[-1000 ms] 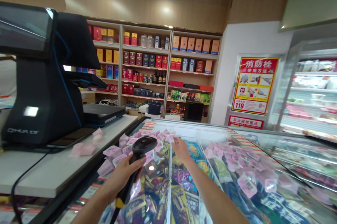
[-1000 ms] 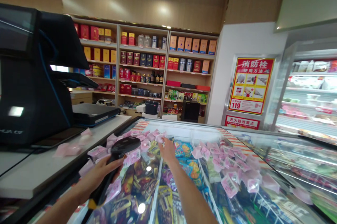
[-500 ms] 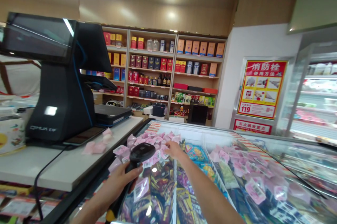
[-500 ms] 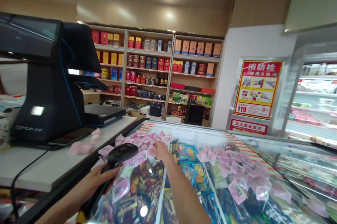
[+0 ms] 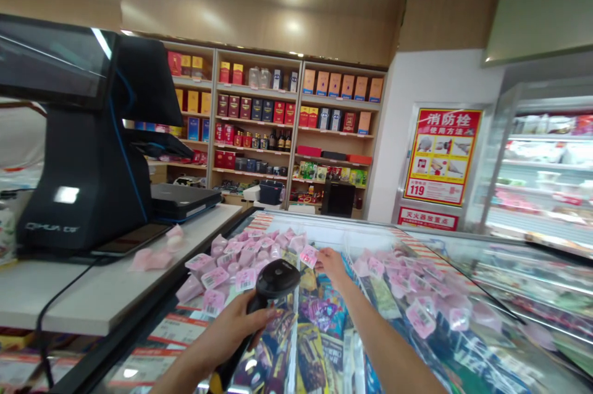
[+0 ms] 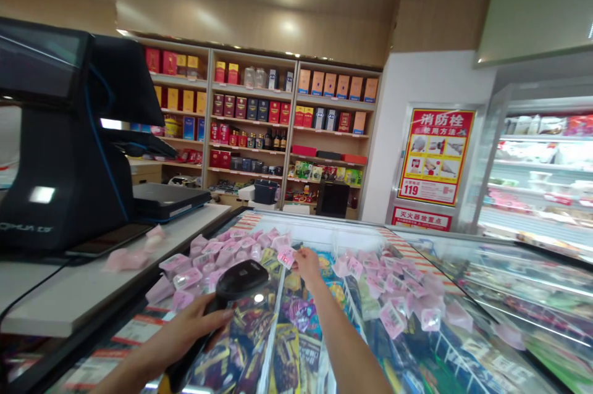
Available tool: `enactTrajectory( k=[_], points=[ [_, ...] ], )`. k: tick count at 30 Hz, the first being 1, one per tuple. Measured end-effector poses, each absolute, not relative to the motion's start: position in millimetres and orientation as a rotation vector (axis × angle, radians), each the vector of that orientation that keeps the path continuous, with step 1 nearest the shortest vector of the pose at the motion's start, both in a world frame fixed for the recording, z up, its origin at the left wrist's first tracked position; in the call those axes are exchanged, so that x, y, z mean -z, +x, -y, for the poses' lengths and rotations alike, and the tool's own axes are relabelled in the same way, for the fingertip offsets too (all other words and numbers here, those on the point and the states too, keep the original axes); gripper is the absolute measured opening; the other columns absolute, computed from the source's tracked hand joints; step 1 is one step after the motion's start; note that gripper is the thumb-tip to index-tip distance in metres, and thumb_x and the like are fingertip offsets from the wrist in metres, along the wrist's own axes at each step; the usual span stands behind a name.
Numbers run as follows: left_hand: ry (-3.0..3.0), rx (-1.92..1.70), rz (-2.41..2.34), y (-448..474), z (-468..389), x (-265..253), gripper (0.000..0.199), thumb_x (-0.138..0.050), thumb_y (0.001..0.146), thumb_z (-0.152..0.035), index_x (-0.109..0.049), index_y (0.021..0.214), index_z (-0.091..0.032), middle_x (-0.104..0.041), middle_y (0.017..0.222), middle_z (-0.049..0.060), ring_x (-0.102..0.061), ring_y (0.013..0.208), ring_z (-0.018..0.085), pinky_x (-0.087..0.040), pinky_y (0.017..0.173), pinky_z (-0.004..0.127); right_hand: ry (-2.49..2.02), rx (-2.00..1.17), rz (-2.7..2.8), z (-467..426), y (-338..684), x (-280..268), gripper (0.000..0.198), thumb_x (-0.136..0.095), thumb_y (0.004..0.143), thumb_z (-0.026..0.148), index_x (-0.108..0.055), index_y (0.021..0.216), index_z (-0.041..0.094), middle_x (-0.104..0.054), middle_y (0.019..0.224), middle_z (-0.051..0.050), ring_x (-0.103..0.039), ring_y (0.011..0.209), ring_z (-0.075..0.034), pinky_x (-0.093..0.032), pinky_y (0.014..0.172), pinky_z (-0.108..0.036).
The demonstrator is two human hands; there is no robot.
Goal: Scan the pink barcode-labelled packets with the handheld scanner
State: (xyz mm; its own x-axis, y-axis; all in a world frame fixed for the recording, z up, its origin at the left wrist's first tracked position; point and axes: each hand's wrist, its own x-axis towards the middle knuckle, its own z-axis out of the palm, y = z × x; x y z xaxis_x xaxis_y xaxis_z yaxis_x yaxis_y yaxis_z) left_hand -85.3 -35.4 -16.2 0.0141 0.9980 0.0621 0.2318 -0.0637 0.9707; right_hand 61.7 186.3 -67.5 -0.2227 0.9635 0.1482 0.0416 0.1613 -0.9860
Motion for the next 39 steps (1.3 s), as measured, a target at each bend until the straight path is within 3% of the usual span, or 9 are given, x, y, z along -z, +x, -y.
enactTrajectory(
  k=[10, 15, 22, 27, 31, 36, 38, 39],
  points=[
    [1.359, -1.177, -1.413, -76, 30, 13, 0.032, -0.051, 0.062, -0.048, -0.049, 0.063, -0.016, -0.042, 0.039, -0.007, -0.036, 0.039, 0.008, -0.028, 0.044, 0.021, -1.33, -0.914, 1.478, -204, 113, 74, 0.009, -0.047, 0.064, 0.023, -0.046, 0.056, 0.018, -0.052, 0.042, 0.002, -0.053, 0.045, -0.013, -0.04, 0.046, -0.024],
    [1.231, -1.292, -1.511, -78, 33, 7, 0.031, -0.054, 0.059, -0.047, -0.054, 0.064, -0.016, -0.043, 0.036, -0.006, -0.045, 0.041, 0.012, -0.036, 0.045, 0.023, -1.529, -0.559, 1.551, -220, 147, 77, 0.014, -0.051, 0.061, 0.019, -0.05, 0.048, 0.017, -0.059, 0.054, -0.007, -0.058, 0.068, -0.02, -0.039, 0.057, -0.027],
    [1.235, -1.279, -1.557, -80, 26, 17, 0.034, -0.054, 0.058, -0.049, -0.055, 0.066, -0.016, -0.045, 0.036, -0.005, -0.045, 0.04, 0.012, -0.037, 0.045, 0.023, -1.674, -0.226, 1.642, -223, 168, 81, 0.013, -0.048, 0.067, 0.021, -0.058, 0.061, 0.014, -0.062, 0.07, -0.012, -0.057, 0.077, -0.021, -0.037, 0.065, -0.027],
    [1.254, -1.291, -1.471, -67, 18, 14, 0.034, -0.052, 0.061, -0.049, -0.047, 0.053, -0.016, -0.045, 0.036, -0.005, -0.038, 0.036, 0.008, -0.029, 0.041, 0.02, -1.748, -0.071, 1.669, -222, 189, 77, 0.016, -0.045, 0.07, 0.019, -0.058, 0.07, 0.01, -0.061, 0.075, -0.014, -0.057, 0.077, -0.021, -0.036, 0.066, -0.027],
    [1.259, -1.288, -1.415, -49, 12, 9, 0.029, -0.049, 0.065, -0.045, -0.046, 0.059, -0.017, -0.043, 0.037, -0.007, -0.036, 0.036, 0.007, -0.027, 0.041, 0.02, -1.759, 0.008, 1.664, -221, 200, 72, 0.014, -0.044, 0.069, 0.016, -0.056, 0.073, 0.009, -0.059, 0.076, -0.013, -0.055, 0.079, -0.021, -0.036, 0.068, -0.027],
    [1.324, -1.324, -1.394, -32, -16, 17, 0.023, -0.048, 0.066, -0.04, -0.044, 0.065, -0.017, -0.043, 0.036, -0.008, -0.036, 0.033, 0.007, -0.028, 0.039, 0.019, -1.562, 0.092, 1.656, -192, 181, 67, 0.021, -0.043, 0.068, 0.015, -0.052, 0.086, 0.011, -0.053, 0.099, -0.013, -0.045, 0.098, -0.02, -0.031, 0.083, -0.028],
    [1.336, -1.33, -1.4, -23, -34, 21, 0.02, -0.048, 0.065, -0.036, -0.045, 0.072, -0.017, -0.043, 0.037, -0.008, -0.037, 0.033, 0.007, -0.029, 0.038, 0.02, -1.242, -0.072, 1.677, -168, 160, 65, 0.021, -0.045, 0.069, 0.026, -0.054, 0.083, 0.013, -0.053, 0.1, -0.012, -0.044, 0.099, -0.021, -0.032, 0.085, -0.032],
    [1.346, -1.343, -1.406, -18, -43, 23, 0.022, -0.05, 0.064, -0.033, -0.045, 0.077, -0.017, -0.045, 0.041, -0.007, -0.04, 0.036, 0.008, -0.031, 0.04, 0.02, -1.097, -0.272, 1.717, -155, 149, 63, 0.023, -0.045, 0.07, 0.031, -0.055, 0.082, 0.014, -0.057, 0.09, -0.009, -0.049, 0.092, -0.021, -0.035, 0.081, -0.032]
  ],
)
